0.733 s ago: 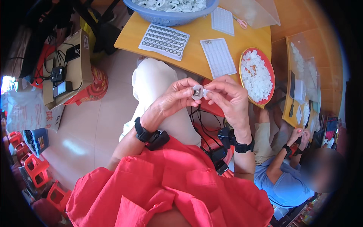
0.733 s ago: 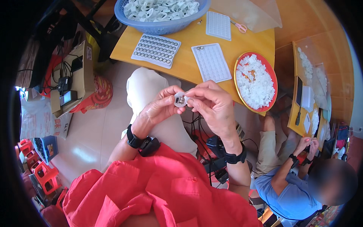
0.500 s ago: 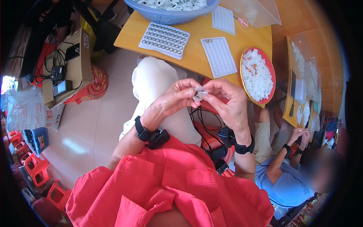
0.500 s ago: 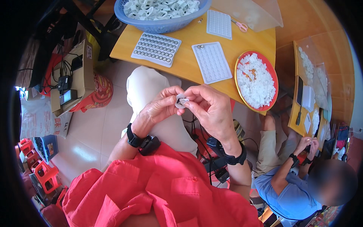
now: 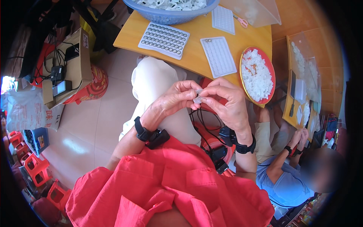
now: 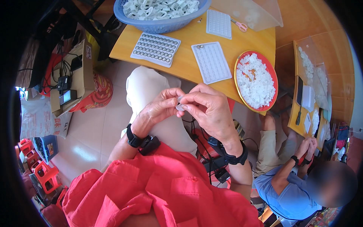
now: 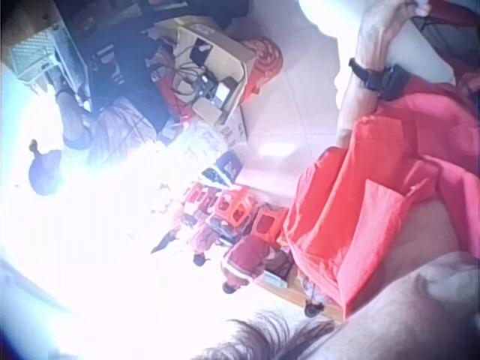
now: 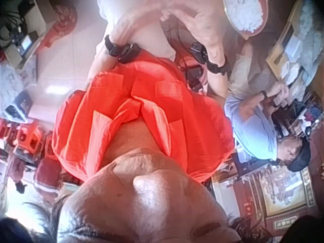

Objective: Assembling small white plastic components into circular frames at a workshop table.

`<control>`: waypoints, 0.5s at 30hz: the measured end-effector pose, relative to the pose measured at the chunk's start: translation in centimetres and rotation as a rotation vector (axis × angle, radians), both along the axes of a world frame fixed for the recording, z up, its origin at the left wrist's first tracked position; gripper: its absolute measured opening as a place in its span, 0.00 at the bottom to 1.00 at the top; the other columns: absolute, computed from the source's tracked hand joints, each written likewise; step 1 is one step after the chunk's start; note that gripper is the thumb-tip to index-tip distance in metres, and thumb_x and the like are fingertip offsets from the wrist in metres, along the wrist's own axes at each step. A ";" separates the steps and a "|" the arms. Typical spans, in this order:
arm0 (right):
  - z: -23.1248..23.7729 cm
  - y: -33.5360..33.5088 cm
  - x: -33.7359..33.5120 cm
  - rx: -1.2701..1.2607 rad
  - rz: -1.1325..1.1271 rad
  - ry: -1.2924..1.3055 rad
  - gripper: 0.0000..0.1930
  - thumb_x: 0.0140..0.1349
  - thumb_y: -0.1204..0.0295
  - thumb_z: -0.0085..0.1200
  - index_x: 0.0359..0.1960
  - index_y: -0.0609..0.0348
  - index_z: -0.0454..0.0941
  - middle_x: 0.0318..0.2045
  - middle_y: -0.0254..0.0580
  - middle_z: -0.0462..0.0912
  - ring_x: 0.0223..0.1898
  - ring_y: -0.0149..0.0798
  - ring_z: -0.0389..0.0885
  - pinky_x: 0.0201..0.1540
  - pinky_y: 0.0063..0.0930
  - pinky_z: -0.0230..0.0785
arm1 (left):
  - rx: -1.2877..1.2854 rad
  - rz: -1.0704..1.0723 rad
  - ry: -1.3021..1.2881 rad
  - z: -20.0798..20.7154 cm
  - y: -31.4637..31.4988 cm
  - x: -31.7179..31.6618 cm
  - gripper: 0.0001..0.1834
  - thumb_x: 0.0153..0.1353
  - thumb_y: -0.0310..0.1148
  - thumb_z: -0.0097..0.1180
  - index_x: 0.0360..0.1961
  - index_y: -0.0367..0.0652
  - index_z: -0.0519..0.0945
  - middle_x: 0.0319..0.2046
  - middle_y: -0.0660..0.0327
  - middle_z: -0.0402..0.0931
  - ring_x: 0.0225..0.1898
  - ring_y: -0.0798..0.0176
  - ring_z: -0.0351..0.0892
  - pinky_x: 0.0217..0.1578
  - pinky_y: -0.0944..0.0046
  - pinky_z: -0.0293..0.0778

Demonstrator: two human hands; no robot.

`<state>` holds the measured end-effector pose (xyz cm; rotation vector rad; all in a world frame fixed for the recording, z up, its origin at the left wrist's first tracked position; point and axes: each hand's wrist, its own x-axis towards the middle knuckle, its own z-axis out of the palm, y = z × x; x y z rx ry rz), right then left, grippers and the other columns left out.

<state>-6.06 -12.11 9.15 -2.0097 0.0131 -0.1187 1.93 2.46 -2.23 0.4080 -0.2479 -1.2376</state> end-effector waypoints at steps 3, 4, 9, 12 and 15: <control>0.2 -0.2 0.0 -0.028 -0.011 0.017 0.07 0.49 0.87 0.55 0.30 0.64 0.79 0.26 0.35 0.75 0.26 0.26 0.75 0.27 0.16 0.67 | 0.008 0.010 0.012 0.3 0.0 -0.2 0.14 0.54 0.35 0.59 0.39 0.39 0.74 0.30 0.59 0.77 0.29 0.67 0.79 0.34 0.70 0.78; 0.3 -0.2 0.0 -0.032 -0.015 0.030 0.07 0.49 0.87 0.55 0.30 0.65 0.79 0.26 0.35 0.75 0.26 0.26 0.75 0.27 0.16 0.67 | 0.005 0.010 0.010 0.3 0.0 -0.2 0.14 0.54 0.35 0.59 0.39 0.39 0.74 0.30 0.59 0.77 0.29 0.67 0.79 0.34 0.70 0.78; 0.0 -0.1 0.1 0.030 0.012 0.022 0.07 0.48 0.87 0.55 0.30 0.65 0.78 0.26 0.36 0.76 0.25 0.26 0.75 0.27 0.17 0.67 | 0.035 -0.011 -0.001 0.3 0.1 -0.1 0.14 0.53 0.34 0.60 0.38 0.39 0.75 0.30 0.60 0.78 0.29 0.68 0.79 0.34 0.70 0.78; 0.1 0.0 0.2 0.022 0.017 0.042 0.07 0.48 0.87 0.56 0.29 0.65 0.78 0.25 0.37 0.76 0.25 0.27 0.76 0.27 0.18 0.68 | 0.045 -0.021 -0.014 0.3 0.1 -0.2 0.14 0.53 0.34 0.60 0.38 0.39 0.75 0.30 0.60 0.78 0.29 0.68 0.79 0.34 0.70 0.77; 0.1 -0.1 0.2 -0.067 0.020 0.040 0.07 0.47 0.87 0.56 0.28 0.65 0.76 0.25 0.38 0.75 0.24 0.29 0.76 0.27 0.20 0.69 | 0.064 -0.024 -0.031 0.3 0.1 -0.2 0.14 0.53 0.35 0.60 0.38 0.39 0.75 0.30 0.60 0.78 0.29 0.68 0.79 0.34 0.70 0.77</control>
